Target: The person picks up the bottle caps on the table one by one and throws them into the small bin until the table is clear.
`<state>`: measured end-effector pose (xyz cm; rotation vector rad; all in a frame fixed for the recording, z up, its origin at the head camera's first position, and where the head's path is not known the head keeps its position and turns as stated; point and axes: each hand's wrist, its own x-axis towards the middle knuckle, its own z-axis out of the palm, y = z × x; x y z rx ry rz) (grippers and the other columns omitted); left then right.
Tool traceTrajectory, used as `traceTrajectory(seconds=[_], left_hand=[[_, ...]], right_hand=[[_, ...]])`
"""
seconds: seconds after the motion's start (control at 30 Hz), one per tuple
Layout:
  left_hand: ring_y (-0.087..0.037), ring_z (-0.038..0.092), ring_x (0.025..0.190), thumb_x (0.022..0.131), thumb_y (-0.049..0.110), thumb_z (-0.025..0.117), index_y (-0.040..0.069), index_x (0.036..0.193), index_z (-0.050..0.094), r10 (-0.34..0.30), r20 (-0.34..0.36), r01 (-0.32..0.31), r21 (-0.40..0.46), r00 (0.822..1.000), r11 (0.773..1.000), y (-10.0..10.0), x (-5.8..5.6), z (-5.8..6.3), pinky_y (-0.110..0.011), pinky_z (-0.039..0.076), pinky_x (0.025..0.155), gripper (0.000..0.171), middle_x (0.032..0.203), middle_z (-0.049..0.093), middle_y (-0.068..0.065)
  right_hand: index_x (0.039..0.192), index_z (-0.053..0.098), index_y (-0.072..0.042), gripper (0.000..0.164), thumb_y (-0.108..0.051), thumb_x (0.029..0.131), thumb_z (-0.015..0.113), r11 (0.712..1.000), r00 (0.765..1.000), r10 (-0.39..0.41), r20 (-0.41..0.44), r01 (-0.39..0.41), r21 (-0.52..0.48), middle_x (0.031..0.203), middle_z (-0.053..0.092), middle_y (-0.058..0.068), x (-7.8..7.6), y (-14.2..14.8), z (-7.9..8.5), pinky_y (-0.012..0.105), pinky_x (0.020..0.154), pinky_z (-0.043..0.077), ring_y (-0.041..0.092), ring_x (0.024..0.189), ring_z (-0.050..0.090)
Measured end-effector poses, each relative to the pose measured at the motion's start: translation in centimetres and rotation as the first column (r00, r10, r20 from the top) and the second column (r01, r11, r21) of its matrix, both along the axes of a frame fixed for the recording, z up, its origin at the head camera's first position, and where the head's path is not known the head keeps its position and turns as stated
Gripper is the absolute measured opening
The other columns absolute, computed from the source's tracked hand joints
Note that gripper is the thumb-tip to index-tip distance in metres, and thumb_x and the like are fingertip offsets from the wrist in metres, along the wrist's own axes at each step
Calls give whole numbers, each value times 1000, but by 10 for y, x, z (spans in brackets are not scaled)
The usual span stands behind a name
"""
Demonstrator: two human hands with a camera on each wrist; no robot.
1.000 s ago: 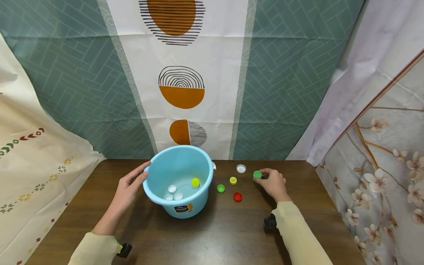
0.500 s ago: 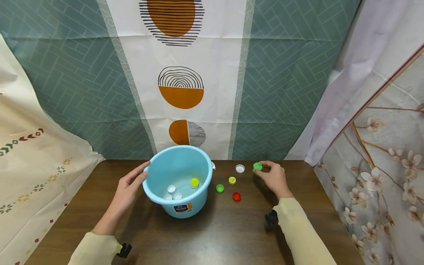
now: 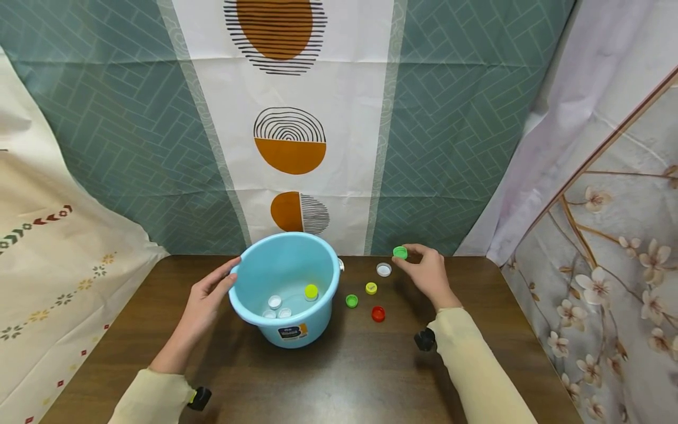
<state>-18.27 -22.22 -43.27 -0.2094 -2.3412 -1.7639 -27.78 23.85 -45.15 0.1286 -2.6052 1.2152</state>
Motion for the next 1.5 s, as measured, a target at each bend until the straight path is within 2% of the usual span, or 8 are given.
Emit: traceTrajectory(seconds=[0.13,0.3,0.5,0.77,1.0,1.2,1.37,1.5], left_hand=[[-22,55,117,94,36,54,28,134,51,3,15,-3,10,1000,1000,0,0,0,-19,49,82,41,139,51,1],[-22,56,117,94,35,54,27,134,52,5,25,-5,20,1000,1000,1,1,3,-18,49,83,40,139,51,1],[-28,54,118,95,29,55,18,134,52,-9,30,8,31,1000,1000,7,12,23,-17,49,82,41,138,52,-5],[-19,56,116,95,34,54,27,133,52,7,12,-7,18,1000,1000,2,1,2,-18,49,82,40,138,52,1],[-25,54,119,95,33,54,23,134,52,-16,17,15,33,1000,999,0,0,1,-19,50,82,41,139,51,-2],[-15,54,119,95,36,53,28,134,52,12,6,-12,-8,1000,1000,1,1,2,-16,48,84,40,138,51,3],[-11,49,125,96,38,50,30,134,51,9,-18,-10,-50,1000,999,0,-1,-2,-14,45,88,39,139,50,5],[-11,49,125,95,40,50,32,134,51,10,-11,-11,-48,1000,999,-1,0,-3,-15,46,87,39,138,50,9]], right_hand=[[118,64,-15,54,-49,77,72,1000,999,28,-42,-28,-7,114,66,6,1,-13,12,43,83,51,25,106,61],[117,65,-17,53,-50,76,72,999,996,48,-76,-49,-16,116,66,5,3,-29,28,45,87,48,24,110,58],[115,65,-22,50,-51,75,72,996,994,69,-80,-73,-45,115,65,0,4,-49,45,44,90,47,18,111,56],[114,65,-24,46,-48,76,74,991,991,103,-88,-110,-77,112,66,-4,5,-73,60,46,91,47,19,111,56],[117,64,-24,48,-47,76,74,985,986,147,-82,-153,-79,112,65,-3,8,-90,67,45,90,48,21,110,56],[115,65,-27,46,-49,76,72,981,980,173,-101,-181,-69,110,65,-6,9,-105,72,40,86,49,14,106,56],[116,65,-26,46,-50,77,71,972,973,214,-87,-221,-83,113,64,-6,11,-120,74,42,90,47,14,110,55],[117,65,-25,47,-50,77,71,966,969,236,-72,-242,-90,114,64,-7,16,-134,77,44,93,47,14,112,54]])
